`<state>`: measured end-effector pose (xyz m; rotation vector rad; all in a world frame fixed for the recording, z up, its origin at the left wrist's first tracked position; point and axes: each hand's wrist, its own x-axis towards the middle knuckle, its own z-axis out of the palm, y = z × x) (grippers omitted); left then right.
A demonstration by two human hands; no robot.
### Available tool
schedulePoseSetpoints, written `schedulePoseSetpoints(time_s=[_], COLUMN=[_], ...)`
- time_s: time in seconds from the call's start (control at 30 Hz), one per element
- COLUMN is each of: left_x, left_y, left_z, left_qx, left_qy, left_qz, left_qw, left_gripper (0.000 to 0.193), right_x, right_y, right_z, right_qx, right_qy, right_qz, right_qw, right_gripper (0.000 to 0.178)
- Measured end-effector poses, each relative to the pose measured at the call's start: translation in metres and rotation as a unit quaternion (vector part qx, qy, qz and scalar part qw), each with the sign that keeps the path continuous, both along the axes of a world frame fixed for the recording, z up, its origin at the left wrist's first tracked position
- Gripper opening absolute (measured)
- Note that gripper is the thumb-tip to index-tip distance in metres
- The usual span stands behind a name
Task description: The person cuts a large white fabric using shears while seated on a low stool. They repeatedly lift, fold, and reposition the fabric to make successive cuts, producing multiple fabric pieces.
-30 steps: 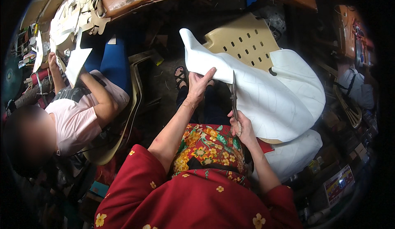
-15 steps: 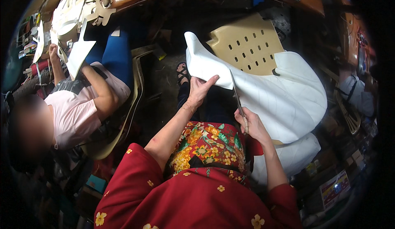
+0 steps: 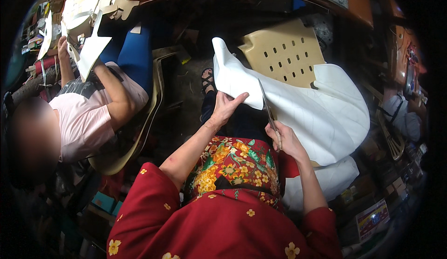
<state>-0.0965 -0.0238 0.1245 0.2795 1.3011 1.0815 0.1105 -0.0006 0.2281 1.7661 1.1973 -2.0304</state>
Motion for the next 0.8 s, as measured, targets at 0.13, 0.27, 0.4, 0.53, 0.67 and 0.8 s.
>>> schedulePoseSetpoints(time_s=[0.13,0.27,0.4,0.53,0.67,0.8], left_x=[-0.002,-0.003,-0.003,-0.001,0.000,0.003], left_y=[-0.004,-0.008,-0.012,-0.018,-0.020,-0.019], left_z=[0.003,0.003,0.004,0.009,0.014,0.016], left_qx=[-0.024,-0.035,-0.041,-0.053,-0.058,-0.061], left_qy=[0.006,-0.014,-0.026,-0.030,-0.045,-0.055], left_qz=[-0.006,0.008,0.012,0.028,0.038,0.059], left_qw=[1.000,0.999,0.999,0.998,0.997,0.995], left_gripper=[0.043,0.043,0.043,0.043,0.044,0.046], right_x=[-0.005,-0.004,-0.007,-0.013,-0.017,-0.021], right_y=[0.001,-0.003,-0.008,-0.008,-0.009,-0.013], right_z=[-0.002,-0.002,-0.009,-0.021,-0.024,-0.025], right_qx=[-0.037,-0.010,-0.027,-0.029,-0.017,-0.032], right_qy=[0.017,0.019,0.035,0.040,0.065,0.102], right_qz=[-0.019,0.003,-0.003,-0.008,-0.011,-0.062], right_qw=[0.999,1.000,0.999,0.999,0.998,0.992], right_gripper=[0.033,0.039,0.044,0.051,0.062,0.067])
